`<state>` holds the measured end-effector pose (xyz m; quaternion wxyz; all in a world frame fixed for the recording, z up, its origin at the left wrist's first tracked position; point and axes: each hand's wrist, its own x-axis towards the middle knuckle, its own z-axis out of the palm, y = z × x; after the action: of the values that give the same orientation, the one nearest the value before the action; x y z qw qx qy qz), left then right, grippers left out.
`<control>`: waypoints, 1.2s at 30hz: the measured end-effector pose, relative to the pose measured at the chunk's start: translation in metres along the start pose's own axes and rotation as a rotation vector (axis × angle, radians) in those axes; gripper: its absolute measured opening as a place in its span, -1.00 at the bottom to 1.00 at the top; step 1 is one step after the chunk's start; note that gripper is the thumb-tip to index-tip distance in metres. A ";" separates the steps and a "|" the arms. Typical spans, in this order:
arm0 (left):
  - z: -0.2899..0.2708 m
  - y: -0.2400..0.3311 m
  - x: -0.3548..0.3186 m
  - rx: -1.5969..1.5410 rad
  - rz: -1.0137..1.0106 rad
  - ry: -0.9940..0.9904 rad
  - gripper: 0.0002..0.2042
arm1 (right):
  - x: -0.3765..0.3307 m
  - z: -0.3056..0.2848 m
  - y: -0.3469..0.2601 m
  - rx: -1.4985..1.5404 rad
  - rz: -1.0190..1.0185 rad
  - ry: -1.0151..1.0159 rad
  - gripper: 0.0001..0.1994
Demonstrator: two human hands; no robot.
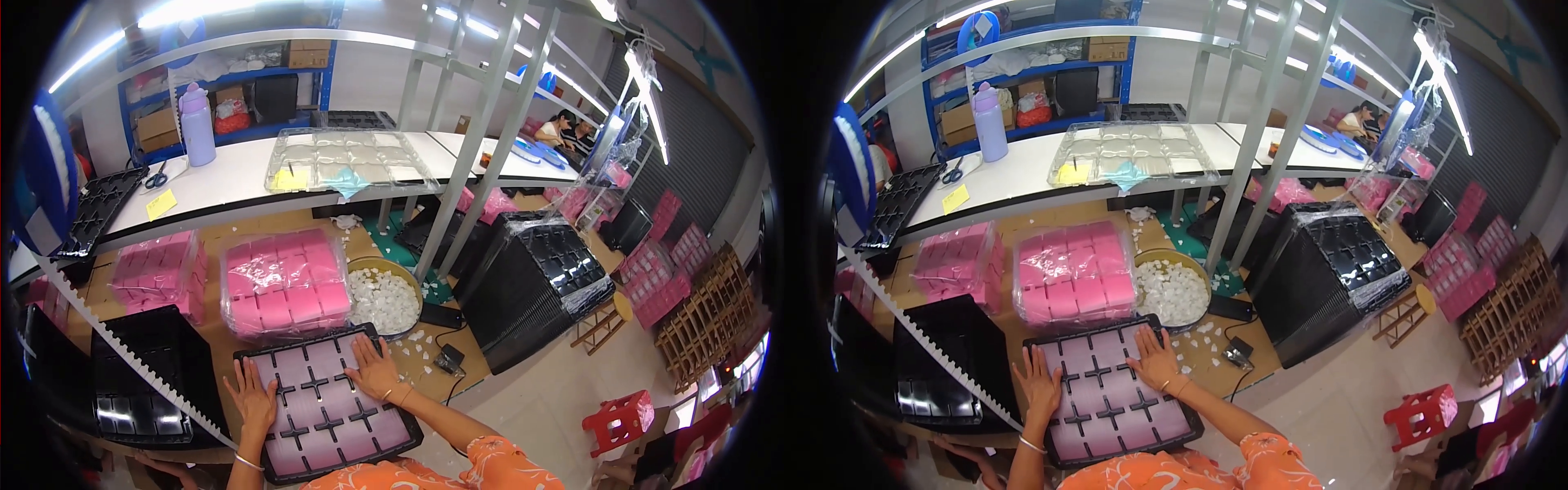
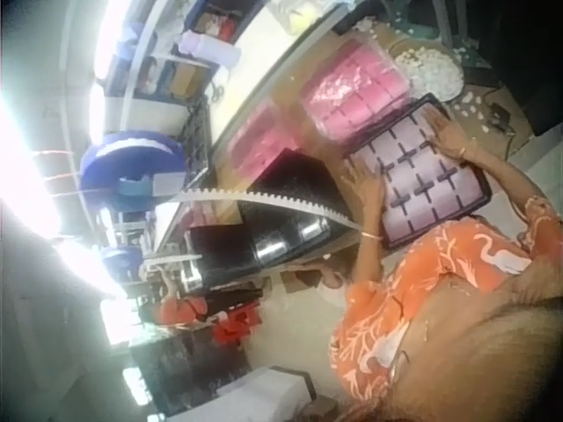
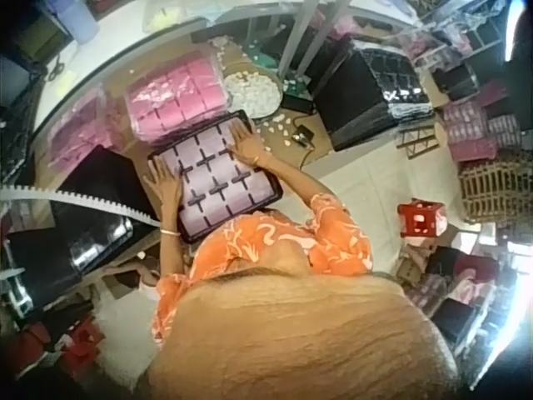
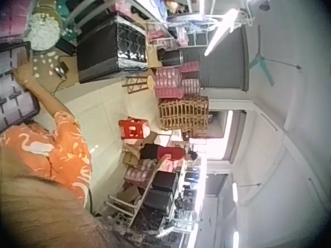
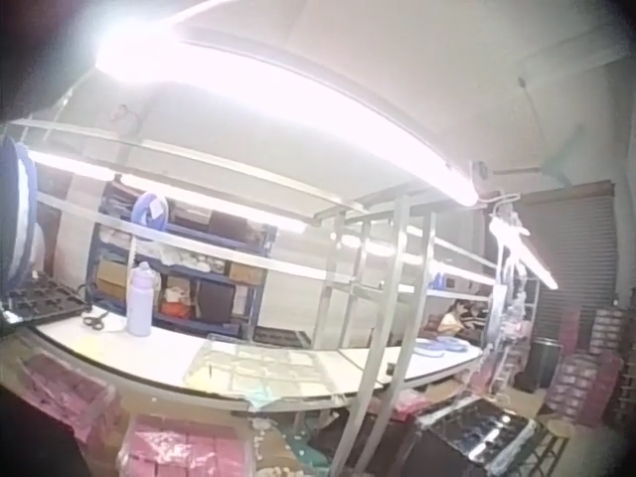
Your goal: The person assembles plastic component trays by inserting pink foam liners into them and securing the liners with white interlocking plastic strips by hand.
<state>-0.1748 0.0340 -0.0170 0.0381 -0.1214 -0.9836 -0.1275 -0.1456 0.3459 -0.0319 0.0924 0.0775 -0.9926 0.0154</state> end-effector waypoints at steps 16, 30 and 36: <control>-0.027 -0.001 -0.212 0.049 0.167 -0.198 -0.27 | -0.194 -0.094 -0.025 0.289 -0.184 -0.350 -0.41; -0.006 0.009 -0.219 -0.191 0.216 0.008 -0.41 | -0.185 -0.081 -0.021 0.555 -0.254 -0.165 -0.60; -0.057 0.020 -0.191 -0.302 0.267 0.143 -0.50 | -0.142 -0.185 -0.020 0.483 -0.458 -0.265 -0.67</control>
<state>0.0171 -0.0057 0.0226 0.1057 -0.2456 -0.9233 -0.2758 0.0293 0.3562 0.1238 -0.0570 0.3187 -0.9206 0.2184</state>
